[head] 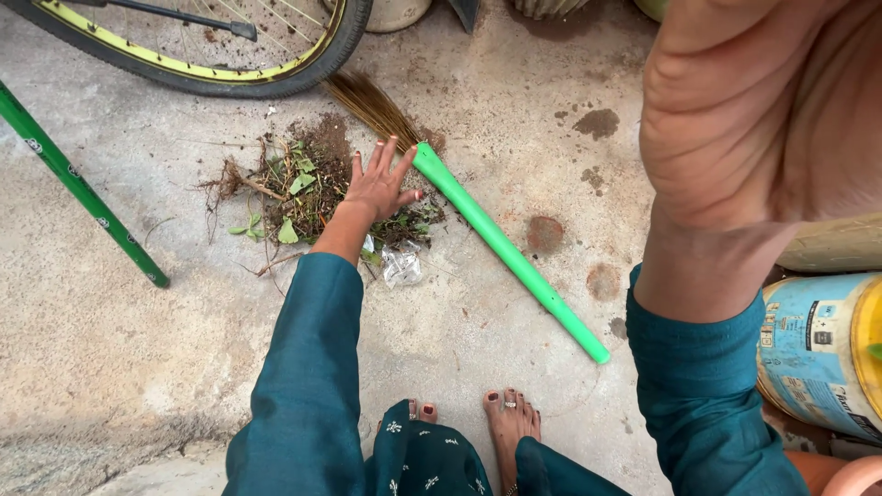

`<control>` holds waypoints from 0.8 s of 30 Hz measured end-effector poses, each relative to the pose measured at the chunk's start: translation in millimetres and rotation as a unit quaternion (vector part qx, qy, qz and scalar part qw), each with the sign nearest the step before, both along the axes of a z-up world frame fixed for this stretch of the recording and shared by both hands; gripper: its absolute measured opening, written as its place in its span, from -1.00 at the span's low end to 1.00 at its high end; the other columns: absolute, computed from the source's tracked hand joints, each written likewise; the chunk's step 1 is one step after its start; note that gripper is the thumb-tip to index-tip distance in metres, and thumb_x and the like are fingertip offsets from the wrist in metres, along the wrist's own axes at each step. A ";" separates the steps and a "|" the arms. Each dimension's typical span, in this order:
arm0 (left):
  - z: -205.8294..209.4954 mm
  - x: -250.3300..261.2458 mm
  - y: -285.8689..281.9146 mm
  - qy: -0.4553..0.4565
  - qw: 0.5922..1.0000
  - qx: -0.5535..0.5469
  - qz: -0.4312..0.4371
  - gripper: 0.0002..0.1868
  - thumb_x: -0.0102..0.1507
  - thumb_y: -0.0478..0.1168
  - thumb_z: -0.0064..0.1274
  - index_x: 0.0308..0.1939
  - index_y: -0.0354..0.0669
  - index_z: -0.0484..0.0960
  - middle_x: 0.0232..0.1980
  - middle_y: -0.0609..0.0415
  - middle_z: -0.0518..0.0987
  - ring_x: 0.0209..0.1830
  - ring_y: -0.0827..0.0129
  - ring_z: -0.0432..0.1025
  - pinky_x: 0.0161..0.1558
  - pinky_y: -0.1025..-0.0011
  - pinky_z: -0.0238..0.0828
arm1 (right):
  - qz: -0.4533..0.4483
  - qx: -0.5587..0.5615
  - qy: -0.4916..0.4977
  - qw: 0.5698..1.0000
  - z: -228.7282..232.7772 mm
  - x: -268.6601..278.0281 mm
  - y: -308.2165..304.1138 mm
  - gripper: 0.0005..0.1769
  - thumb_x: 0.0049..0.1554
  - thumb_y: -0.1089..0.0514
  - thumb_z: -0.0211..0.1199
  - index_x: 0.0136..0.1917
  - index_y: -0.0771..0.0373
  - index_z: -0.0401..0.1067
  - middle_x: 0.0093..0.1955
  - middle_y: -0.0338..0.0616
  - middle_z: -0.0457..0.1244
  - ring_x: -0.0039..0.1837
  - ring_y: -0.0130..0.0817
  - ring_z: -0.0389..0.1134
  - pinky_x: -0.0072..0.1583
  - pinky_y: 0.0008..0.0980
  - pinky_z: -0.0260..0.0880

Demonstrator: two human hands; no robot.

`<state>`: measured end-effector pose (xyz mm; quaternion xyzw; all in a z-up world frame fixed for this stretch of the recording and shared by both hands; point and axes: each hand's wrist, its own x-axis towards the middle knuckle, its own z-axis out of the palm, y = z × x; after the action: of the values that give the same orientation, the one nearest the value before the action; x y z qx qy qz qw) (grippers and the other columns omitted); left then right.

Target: The person sweeps dirt and plant debris across the floor using a broom.

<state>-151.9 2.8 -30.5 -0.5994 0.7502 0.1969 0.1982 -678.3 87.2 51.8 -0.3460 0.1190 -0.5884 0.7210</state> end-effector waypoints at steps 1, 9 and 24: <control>-0.1 -3.5 0.5 0.000 1.000 -0.002 -0.002 -0.02 0.28 0.44 -0.19 0.65 0.33 -0.24 0.71 -0.03 -0.33 0.70 0.05 -0.36 0.50 -0.25 -0.33 | -0.002 -0.002 -0.004 1.000 -2.1 -3.0 1.6 -0.93 0.42 0.23 0.16 0.04 0.21 0.33 0.01 -0.31 0.24 0.08 -0.53 0.30 0.24 -0.55 0.41; 11.3 -44.8 10.3 -0.036 0.983 0.001 -0.181 -0.04 0.27 0.50 -0.27 0.64 0.38 -0.23 0.70 -0.03 -0.28 0.68 0.04 -0.31 0.52 -0.22 -0.34 | -0.014 -0.009 -0.029 0.999 -0.6 -24.0 17.6 -0.90 0.41 0.25 0.15 0.00 0.19 0.31 -0.02 -0.34 0.21 0.05 -0.57 0.27 0.24 -0.59 0.40; -5.8 -68.9 23.7 -0.030 0.958 -0.012 -0.286 -0.03 0.21 0.55 -0.27 0.61 0.43 -0.14 0.70 0.08 -0.23 0.68 0.08 -0.29 0.51 -0.21 -0.32 | -0.015 -0.033 -0.081 0.996 20.1 -44.0 11.3 -0.85 0.39 0.28 0.12 -0.07 0.18 0.27 -0.08 -0.40 0.17 0.00 -0.63 0.23 0.24 -0.66 0.38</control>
<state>-220.7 26.5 -36.3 -0.3680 0.8862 0.1051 0.2610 -722.2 98.4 71.9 -0.3190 0.0458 -0.6291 0.7073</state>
